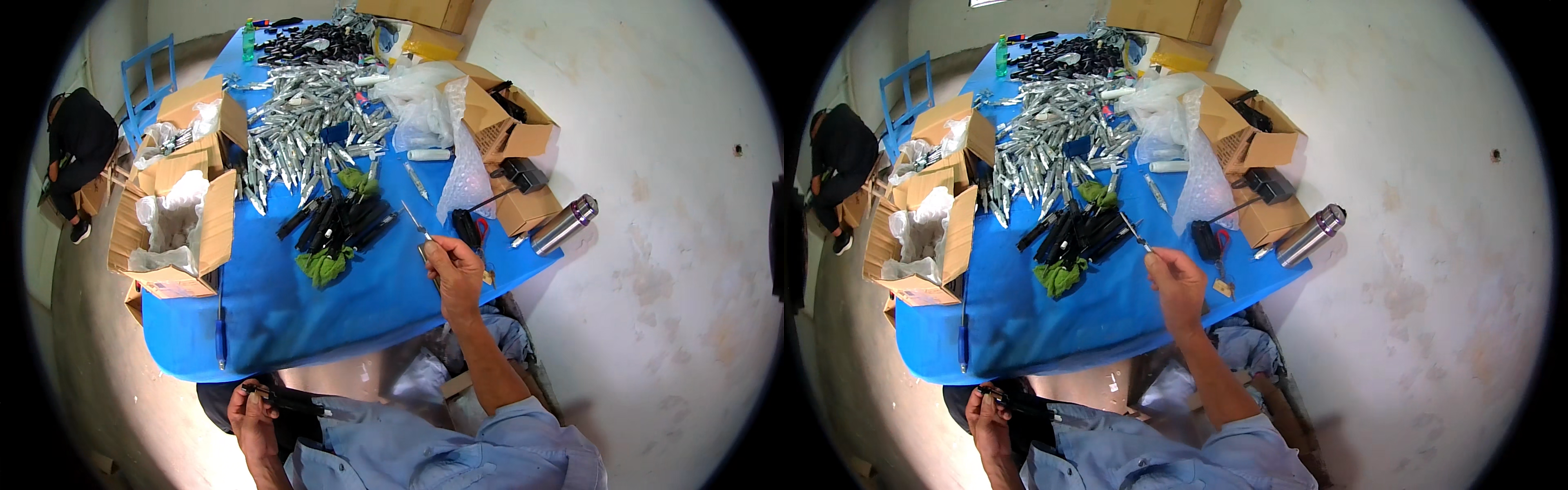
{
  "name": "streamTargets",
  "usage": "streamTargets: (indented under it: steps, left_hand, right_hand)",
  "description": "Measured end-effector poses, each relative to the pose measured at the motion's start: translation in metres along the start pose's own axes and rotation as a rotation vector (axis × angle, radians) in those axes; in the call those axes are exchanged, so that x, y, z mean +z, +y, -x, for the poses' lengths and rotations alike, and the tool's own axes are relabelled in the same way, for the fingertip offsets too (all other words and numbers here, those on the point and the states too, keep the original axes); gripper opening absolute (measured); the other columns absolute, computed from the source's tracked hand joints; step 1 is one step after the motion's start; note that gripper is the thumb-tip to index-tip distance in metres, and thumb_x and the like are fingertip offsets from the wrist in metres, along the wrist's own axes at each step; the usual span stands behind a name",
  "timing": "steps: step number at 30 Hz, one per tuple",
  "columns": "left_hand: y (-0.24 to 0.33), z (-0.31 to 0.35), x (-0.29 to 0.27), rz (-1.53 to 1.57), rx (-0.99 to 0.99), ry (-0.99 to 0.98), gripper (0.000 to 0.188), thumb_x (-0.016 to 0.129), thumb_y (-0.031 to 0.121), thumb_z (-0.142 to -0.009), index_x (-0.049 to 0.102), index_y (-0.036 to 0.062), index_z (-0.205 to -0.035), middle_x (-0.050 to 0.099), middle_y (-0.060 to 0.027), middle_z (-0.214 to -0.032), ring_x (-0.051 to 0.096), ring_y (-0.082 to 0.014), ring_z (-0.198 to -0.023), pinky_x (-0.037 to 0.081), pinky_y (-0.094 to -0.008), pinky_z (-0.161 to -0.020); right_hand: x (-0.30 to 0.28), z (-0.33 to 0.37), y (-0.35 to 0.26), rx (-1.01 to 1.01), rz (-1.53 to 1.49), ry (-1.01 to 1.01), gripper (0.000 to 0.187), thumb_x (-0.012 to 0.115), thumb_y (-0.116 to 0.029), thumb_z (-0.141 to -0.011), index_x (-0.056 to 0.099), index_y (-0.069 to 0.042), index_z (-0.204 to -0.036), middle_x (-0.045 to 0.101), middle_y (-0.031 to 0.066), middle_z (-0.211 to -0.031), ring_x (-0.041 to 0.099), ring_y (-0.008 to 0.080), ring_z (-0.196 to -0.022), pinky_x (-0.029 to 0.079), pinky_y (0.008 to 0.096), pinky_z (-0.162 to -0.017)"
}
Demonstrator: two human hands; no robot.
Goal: The person uses a screwdriver to tighten screws on small black cylindrical devices. They repeatedly pick up a device, insert the screwdriver, and rotate it to secure the components. The person places the finished devices into a cardboard box on the table.
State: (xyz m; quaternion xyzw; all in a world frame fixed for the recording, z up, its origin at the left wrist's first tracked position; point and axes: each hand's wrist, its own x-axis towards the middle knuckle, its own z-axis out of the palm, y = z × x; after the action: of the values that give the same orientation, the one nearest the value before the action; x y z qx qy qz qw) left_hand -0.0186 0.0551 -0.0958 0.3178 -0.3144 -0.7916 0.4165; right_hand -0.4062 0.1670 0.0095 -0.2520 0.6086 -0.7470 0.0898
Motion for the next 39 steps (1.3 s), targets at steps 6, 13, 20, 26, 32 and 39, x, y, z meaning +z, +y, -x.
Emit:
streamTargets:
  steps: [6,13,20,26,32,39]
  left_hand:
    - [0.017,-0.003,0.025,-0.037,-0.030,0.036,0.022,0.070,0.008,-0.101,0.068,0.0014,-0.122,0.074,-0.0099,-0.106,0.067,-0.0126,-0.082,0.057,-0.0259,-0.065]
    - [0.054,-0.019,0.050,-0.164,0.080,0.010,0.031,0.067,0.014,-0.104,0.066,-0.0003,-0.132,0.073,-0.0125,-0.114,0.069,-0.0122,-0.085,0.061,-0.0288,-0.072]
    - [0.048,-0.034,0.056,-0.177,-0.012,-0.038,0.028,0.064,0.011,-0.105,0.066,-0.0015,-0.131,0.074,-0.0108,-0.111,0.070,-0.0122,-0.084,0.060,-0.0265,-0.073]
    - [0.041,-0.046,0.067,-0.113,-0.067,-0.060,0.032,0.069,0.011,-0.103,0.065,-0.0005,-0.132,0.071,-0.0051,-0.107,0.066,-0.0115,-0.087,0.057,-0.0262,-0.076]
    - [0.045,-0.035,0.073,-0.260,0.071,-0.011,0.032,0.066,0.010,-0.104,0.064,-0.0007,-0.134,0.070,-0.0069,-0.109,0.066,-0.0123,-0.085,0.055,-0.0270,-0.069]
    - [0.033,-0.033,0.092,-0.338,0.094,-0.006,0.017,0.069,0.013,-0.105,0.068,-0.0011,-0.115,0.068,-0.0026,-0.091,0.061,-0.0078,-0.071,0.051,-0.0234,-0.062]
  right_hand:
    - [0.020,0.012,0.011,0.090,0.026,-0.076,0.015,0.072,-0.010,-0.102,0.075,0.000,-0.112,0.071,0.0028,-0.084,0.061,0.0080,-0.068,0.050,0.0237,-0.062]
    - [0.071,0.079,0.050,0.514,-0.257,-0.369,0.016,0.069,-0.008,-0.103,0.073,0.000,-0.117,0.073,0.0064,-0.101,0.071,0.0138,-0.089,0.057,0.0269,-0.075]
    - [0.101,0.124,0.061,0.598,-0.321,-0.733,0.018,0.069,-0.005,-0.102,0.073,-0.001,-0.119,0.066,0.0086,-0.131,0.069,0.0167,-0.109,0.059,0.0315,-0.091]
    - [0.117,0.129,0.038,0.828,-0.258,-0.929,0.021,0.072,-0.012,-0.102,0.071,0.001,-0.119,0.073,0.0062,-0.106,0.068,0.0093,-0.087,0.053,0.0214,-0.070]
    - [0.117,0.123,0.039,0.808,-0.266,-0.776,0.022,0.073,-0.014,-0.102,0.072,-0.001,-0.119,0.072,0.0031,-0.089,0.056,0.0038,-0.066,0.040,0.0196,-0.056]
    - [0.132,0.131,0.037,0.259,-0.035,-0.715,0.020,0.075,-0.005,-0.097,0.074,0.001,-0.116,0.071,0.0024,-0.095,0.063,0.0068,-0.077,0.050,0.0233,-0.066]
